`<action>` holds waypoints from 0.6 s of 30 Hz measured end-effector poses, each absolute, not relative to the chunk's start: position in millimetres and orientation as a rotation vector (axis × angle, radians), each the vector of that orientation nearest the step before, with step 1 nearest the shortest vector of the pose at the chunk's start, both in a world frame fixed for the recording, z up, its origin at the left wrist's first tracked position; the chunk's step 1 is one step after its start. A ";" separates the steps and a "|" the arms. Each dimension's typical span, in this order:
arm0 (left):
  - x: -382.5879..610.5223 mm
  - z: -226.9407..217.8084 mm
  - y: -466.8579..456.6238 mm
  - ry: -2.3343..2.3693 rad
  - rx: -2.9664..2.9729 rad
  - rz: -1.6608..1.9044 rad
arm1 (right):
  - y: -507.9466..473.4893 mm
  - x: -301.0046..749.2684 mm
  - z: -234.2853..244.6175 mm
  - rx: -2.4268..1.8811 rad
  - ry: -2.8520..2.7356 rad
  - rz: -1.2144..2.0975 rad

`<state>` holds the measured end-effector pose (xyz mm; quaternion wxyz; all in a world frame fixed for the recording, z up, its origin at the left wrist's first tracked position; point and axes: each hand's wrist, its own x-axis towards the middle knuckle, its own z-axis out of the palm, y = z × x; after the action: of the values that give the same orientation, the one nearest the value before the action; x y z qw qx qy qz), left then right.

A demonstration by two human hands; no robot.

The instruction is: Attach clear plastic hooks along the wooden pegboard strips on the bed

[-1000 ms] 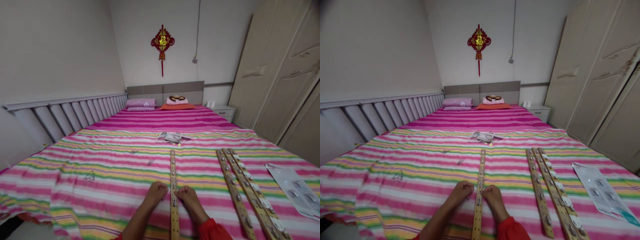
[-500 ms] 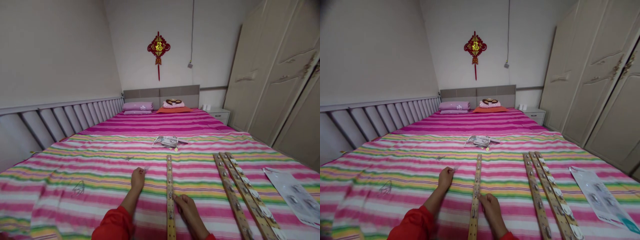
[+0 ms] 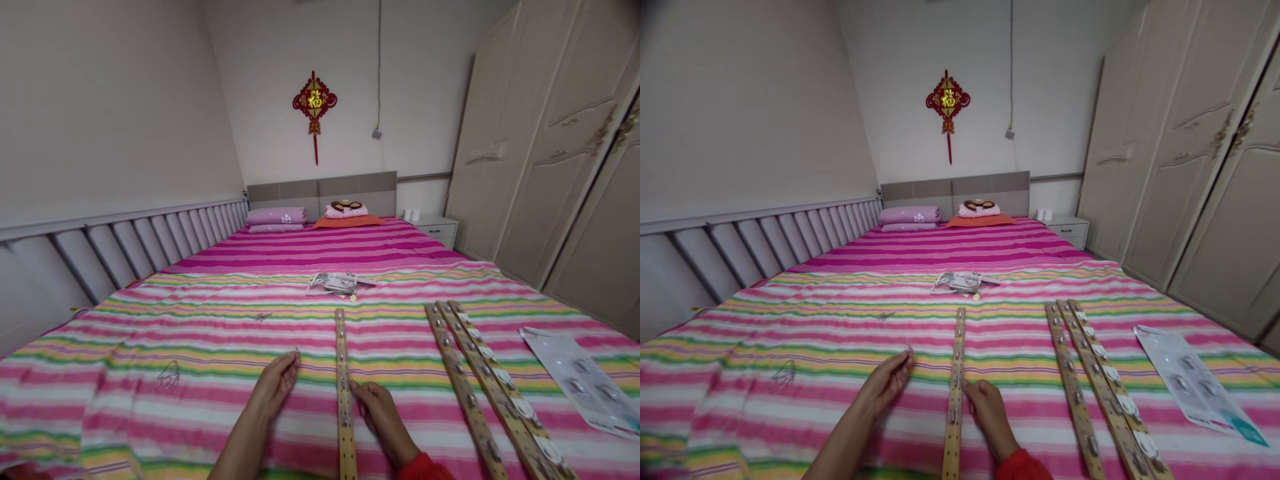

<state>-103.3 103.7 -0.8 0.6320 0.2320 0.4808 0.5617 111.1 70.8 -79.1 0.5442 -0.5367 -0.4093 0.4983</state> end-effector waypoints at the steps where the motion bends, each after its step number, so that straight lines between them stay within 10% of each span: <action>1: -101.6 1.0 92.9 1.060 0.481 1.281 | 69.5 111.4 -76.1 -1.261 -0.948 1.227; 18: -60.4 -4.8 -12.6 1.047 0.463 1.258 | 26.7 119.9 -46.0 -1.145 -0.847 1.175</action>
<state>-60.4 -12.6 -4.8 0.6597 0.2047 0.4625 0.5559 119.9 26.7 -46.0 0.6034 -0.4944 -0.3657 0.5076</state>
